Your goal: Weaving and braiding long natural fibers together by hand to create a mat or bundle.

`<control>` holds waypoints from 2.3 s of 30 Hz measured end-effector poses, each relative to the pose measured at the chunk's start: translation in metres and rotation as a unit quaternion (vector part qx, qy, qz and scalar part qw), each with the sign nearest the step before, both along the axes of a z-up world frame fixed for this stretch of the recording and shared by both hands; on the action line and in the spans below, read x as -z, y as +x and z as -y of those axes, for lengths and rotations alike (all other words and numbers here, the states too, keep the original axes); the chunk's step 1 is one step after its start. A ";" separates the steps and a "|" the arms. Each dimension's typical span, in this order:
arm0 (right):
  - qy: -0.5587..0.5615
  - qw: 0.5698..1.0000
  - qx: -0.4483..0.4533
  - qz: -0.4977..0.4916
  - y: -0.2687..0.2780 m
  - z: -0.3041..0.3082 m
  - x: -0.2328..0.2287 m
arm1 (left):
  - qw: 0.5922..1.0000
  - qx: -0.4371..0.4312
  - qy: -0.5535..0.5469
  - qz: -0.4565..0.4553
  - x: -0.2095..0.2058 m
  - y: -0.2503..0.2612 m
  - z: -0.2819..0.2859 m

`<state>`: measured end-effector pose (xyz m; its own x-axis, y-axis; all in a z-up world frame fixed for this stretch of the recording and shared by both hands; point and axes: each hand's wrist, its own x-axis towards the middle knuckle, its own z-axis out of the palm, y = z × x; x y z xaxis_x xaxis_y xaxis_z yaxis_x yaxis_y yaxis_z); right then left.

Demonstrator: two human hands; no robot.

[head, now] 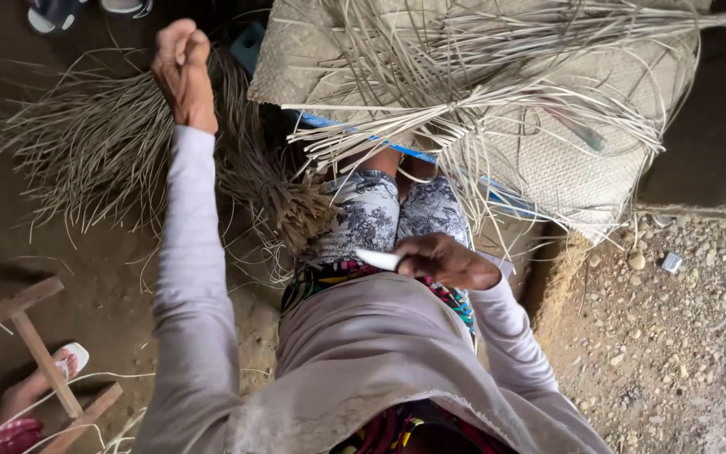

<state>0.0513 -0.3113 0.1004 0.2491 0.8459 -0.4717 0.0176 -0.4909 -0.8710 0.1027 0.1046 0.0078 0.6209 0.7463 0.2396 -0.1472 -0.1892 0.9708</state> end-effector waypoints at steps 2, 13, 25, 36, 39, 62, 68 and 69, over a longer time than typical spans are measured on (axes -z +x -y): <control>0.072 0.989 0.110 -0.066 0.005 0.011 0.006 | 0.992 0.095 0.089 0.001 -0.074 -0.013 0.051; 0.025 0.825 0.520 0.221 0.065 0.132 0.026 | 0.837 0.340 0.428 -0.019 -0.119 -0.026 0.184; -0.138 0.796 0.524 0.271 0.143 0.194 0.105 | 0.802 0.295 0.514 -0.076 -0.098 -0.025 0.185; -0.151 0.779 0.530 0.300 0.192 0.199 0.147 | 0.807 0.271 0.513 -0.109 -0.088 -0.027 0.185; -0.148 0.779 0.520 0.319 0.201 0.194 0.150 | 0.805 0.273 0.515 -0.109 -0.089 -0.027 0.184; -0.234 0.728 0.377 0.523 0.209 0.116 0.083 | 0.744 0.213 0.591 -0.227 -0.054 0.011 0.233; -0.278 0.679 0.327 0.596 0.154 0.088 0.044 | 0.704 0.228 0.609 -0.286 -0.036 0.047 0.262; -0.175 0.645 0.278 0.690 0.145 0.077 0.031 | 0.695 0.232 0.610 -0.301 -0.036 0.053 0.265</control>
<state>0.1966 -0.3883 0.0692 0.8549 0.3462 0.3864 0.3939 -0.9179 -0.0490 0.1561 -0.1606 0.0433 0.9889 -0.0988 0.1110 -0.1039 -0.9937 0.0409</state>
